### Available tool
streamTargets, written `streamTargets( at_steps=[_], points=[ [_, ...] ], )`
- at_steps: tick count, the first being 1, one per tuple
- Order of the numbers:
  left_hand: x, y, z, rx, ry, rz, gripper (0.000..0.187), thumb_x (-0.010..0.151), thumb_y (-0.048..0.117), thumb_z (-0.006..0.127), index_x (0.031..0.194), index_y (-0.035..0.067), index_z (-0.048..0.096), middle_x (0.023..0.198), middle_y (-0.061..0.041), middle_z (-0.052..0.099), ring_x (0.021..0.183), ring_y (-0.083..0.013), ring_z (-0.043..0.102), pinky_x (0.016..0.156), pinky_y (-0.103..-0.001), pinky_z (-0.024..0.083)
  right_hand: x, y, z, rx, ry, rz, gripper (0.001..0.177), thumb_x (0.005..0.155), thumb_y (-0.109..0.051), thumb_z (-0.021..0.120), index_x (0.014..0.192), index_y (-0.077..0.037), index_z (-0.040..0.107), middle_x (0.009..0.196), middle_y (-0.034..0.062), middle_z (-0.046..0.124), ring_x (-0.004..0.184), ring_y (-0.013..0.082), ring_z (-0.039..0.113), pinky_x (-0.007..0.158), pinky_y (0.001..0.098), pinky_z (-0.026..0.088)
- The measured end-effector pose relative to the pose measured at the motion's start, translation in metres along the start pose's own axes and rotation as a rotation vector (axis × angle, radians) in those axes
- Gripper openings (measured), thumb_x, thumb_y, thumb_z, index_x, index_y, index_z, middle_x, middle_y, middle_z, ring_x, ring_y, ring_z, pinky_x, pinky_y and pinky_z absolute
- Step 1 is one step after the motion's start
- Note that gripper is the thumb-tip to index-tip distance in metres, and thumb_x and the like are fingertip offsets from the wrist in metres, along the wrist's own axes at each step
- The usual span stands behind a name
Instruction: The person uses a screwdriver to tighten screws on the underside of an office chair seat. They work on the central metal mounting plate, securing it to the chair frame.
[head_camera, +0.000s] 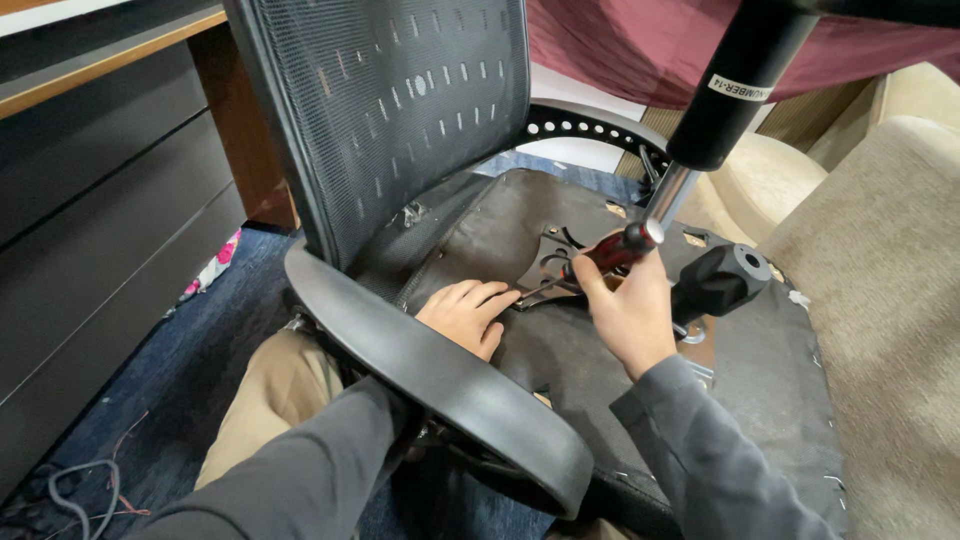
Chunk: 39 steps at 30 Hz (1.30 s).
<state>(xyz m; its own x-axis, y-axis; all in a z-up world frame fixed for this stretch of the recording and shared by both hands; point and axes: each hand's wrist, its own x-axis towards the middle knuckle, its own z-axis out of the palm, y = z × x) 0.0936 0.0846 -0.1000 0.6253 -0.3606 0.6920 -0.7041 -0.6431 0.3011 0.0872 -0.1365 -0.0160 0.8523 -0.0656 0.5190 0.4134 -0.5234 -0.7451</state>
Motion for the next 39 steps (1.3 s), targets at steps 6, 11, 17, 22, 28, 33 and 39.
streamTargets(
  at_steps=[6, 11, 17, 22, 28, 33, 39],
  points=[
    [0.0, 0.003, -0.002, -0.007, -0.032, -0.041, 0.051, 0.088, 0.018, 0.062, 0.139, 0.021, 0.062, 0.133, -0.004, 0.064, 0.126, -0.0263, 0.056, 0.104, -0.044, 0.043, 0.009, 0.008, -0.004, 0.129, -0.073, 0.067, 0.051, 0.093, -0.017, 0.076, 0.132, -0.011, 0.044, 0.115, 0.0037, 0.067, 0.084, 0.0145, 0.067, 0.067, 0.0301, 0.053],
    [-0.001, 0.002, 0.001, 0.008, -0.003, -0.034, 0.046, 0.089, 0.02, 0.063, 0.135, 0.019, 0.064, 0.135, -0.004, 0.063, 0.127, -0.0269, 0.055, 0.105, -0.044, 0.043, 0.006, -0.001, -0.006, 0.171, -0.099, 0.041, 0.043, 0.092, -0.014, 0.07, 0.126, -0.006, 0.045, 0.109, 0.0045, 0.07, 0.082, 0.0131, 0.063, 0.067, 0.0271, 0.05],
    [-0.002, -0.002, 0.0, -0.01, -0.016, 0.003, 0.045, 0.089, 0.02, 0.063, 0.133, 0.014, 0.065, 0.137, -0.006, 0.062, 0.127, -0.0283, 0.055, 0.105, -0.044, 0.043, 0.005, -0.016, 0.002, 0.092, -0.041, 0.179, 0.041, 0.092, -0.011, 0.071, 0.122, -0.008, 0.043, 0.102, 0.0042, 0.064, 0.072, 0.0151, 0.063, 0.058, 0.0296, 0.051],
    [-0.002, -0.002, 0.001, -0.002, 0.009, 0.01, 0.043, 0.088, 0.018, 0.064, 0.131, 0.013, 0.066, 0.136, -0.005, 0.063, 0.126, -0.0268, 0.056, 0.107, -0.044, 0.043, 0.004, -0.02, 0.004, 0.194, -0.174, -0.001, 0.03, 0.094, -0.008, 0.068, 0.119, -0.004, 0.051, 0.105, 0.006, 0.067, 0.081, 0.0133, 0.063, 0.064, 0.0286, 0.052],
    [-0.002, 0.0, 0.0, 0.001, 0.033, 0.015, 0.045, 0.086, 0.017, 0.063, 0.13, 0.012, 0.067, 0.135, -0.007, 0.063, 0.125, -0.0285, 0.055, 0.104, -0.045, 0.043, 0.004, -0.018, 0.027, 0.068, -0.027, 0.135, 0.031, 0.095, -0.011, 0.068, 0.119, -0.008, 0.049, 0.094, 0.005, 0.068, 0.069, 0.0139, 0.063, 0.057, 0.0276, 0.051],
    [-0.001, -0.001, -0.003, -0.014, -0.004, 0.021, 0.046, 0.087, 0.017, 0.064, 0.132, 0.012, 0.065, 0.136, -0.008, 0.062, 0.126, -0.028, 0.056, 0.106, -0.044, 0.042, -0.006, -0.009, 0.027, 0.271, -0.039, 0.038, 0.027, 0.098, -0.009, 0.067, 0.121, -0.006, 0.054, 0.107, 0.0029, 0.07, 0.074, 0.0117, 0.062, 0.059, 0.0272, 0.05],
    [-0.001, 0.002, -0.006, -0.024, -0.033, -0.007, 0.046, 0.087, 0.018, 0.063, 0.132, 0.007, 0.061, 0.137, -0.009, 0.061, 0.128, -0.0287, 0.054, 0.108, -0.044, 0.041, 0.004, -0.008, 0.022, 0.174, 0.007, 0.086, 0.032, 0.099, -0.014, 0.068, 0.123, -0.003, 0.05, 0.1, 0.0112, 0.066, 0.07, 0.0153, 0.061, 0.054, 0.0277, 0.045]
  ],
)
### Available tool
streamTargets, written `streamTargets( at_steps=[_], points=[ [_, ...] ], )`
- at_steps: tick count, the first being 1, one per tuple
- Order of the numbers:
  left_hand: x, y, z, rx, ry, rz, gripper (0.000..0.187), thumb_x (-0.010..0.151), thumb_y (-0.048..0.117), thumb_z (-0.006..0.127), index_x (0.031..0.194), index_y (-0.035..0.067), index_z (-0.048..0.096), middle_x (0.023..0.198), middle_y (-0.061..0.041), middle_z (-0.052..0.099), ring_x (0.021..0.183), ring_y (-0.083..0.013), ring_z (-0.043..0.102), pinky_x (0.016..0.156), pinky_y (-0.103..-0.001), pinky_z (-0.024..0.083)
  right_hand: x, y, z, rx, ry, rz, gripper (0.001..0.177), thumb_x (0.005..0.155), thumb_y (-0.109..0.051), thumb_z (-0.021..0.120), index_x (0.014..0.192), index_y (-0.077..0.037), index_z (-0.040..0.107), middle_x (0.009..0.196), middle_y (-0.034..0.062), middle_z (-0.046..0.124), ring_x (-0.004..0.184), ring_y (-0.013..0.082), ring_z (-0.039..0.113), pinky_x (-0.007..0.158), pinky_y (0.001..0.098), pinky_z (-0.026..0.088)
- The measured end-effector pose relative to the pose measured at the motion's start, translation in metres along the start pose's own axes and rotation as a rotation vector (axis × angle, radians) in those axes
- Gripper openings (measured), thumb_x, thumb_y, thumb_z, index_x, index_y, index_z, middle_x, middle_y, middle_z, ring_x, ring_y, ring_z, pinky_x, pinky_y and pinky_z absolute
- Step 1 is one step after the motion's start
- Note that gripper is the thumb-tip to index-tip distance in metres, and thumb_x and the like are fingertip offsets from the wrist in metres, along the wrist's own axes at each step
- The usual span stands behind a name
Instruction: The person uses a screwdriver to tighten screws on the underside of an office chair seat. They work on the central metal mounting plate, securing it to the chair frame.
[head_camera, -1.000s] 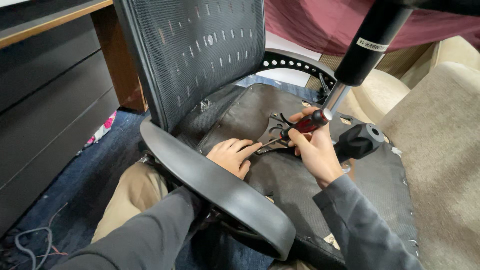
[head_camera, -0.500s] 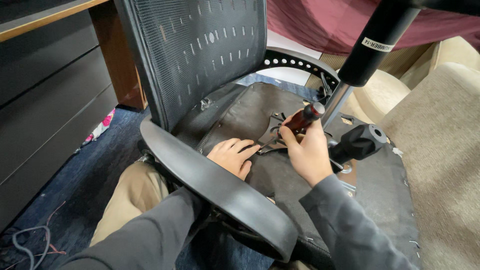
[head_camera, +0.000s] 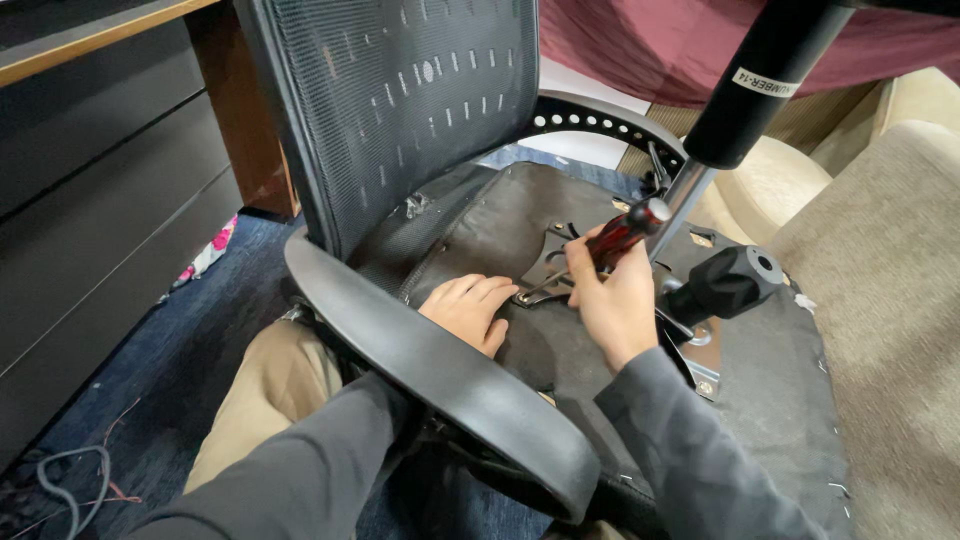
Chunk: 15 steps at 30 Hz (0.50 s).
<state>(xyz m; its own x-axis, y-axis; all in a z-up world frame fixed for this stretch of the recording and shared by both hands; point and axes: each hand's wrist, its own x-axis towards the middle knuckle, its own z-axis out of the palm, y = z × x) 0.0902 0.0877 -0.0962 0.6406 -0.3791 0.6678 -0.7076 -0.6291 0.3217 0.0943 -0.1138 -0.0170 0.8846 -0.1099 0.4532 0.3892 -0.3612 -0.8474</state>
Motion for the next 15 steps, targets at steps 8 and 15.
streamTargets(
  at_steps=[8, 15],
  points=[
    [0.001, 0.007, -0.005, 0.017, 0.005, -0.038, 0.047, 0.086, 0.018, 0.064, 0.132, 0.01, 0.061, 0.137, -0.006, 0.061, 0.129, -0.0272, 0.053, 0.108, -0.044, 0.039, 0.002, 0.001, -0.02, 0.004, 0.037, 0.06, 0.04, 0.097, -0.02, 0.066, 0.129, 0.0, 0.053, 0.113, 0.0119, 0.074, 0.07, 0.0122, 0.06, 0.057, 0.0234, 0.043],
    [0.003, 0.011, -0.004, 0.003, 0.005, -0.057, 0.053, 0.085, 0.016, 0.065, 0.137, 0.021, 0.061, 0.131, -0.003, 0.065, 0.124, -0.0241, 0.057, 0.103, -0.043, 0.044, 0.002, -0.004, -0.021, -0.178, 0.075, 0.088, 0.037, 0.096, -0.025, 0.075, 0.116, 0.0, 0.056, 0.098, 0.0154, 0.068, 0.07, 0.0138, 0.061, 0.06, 0.0271, 0.045]
  ],
)
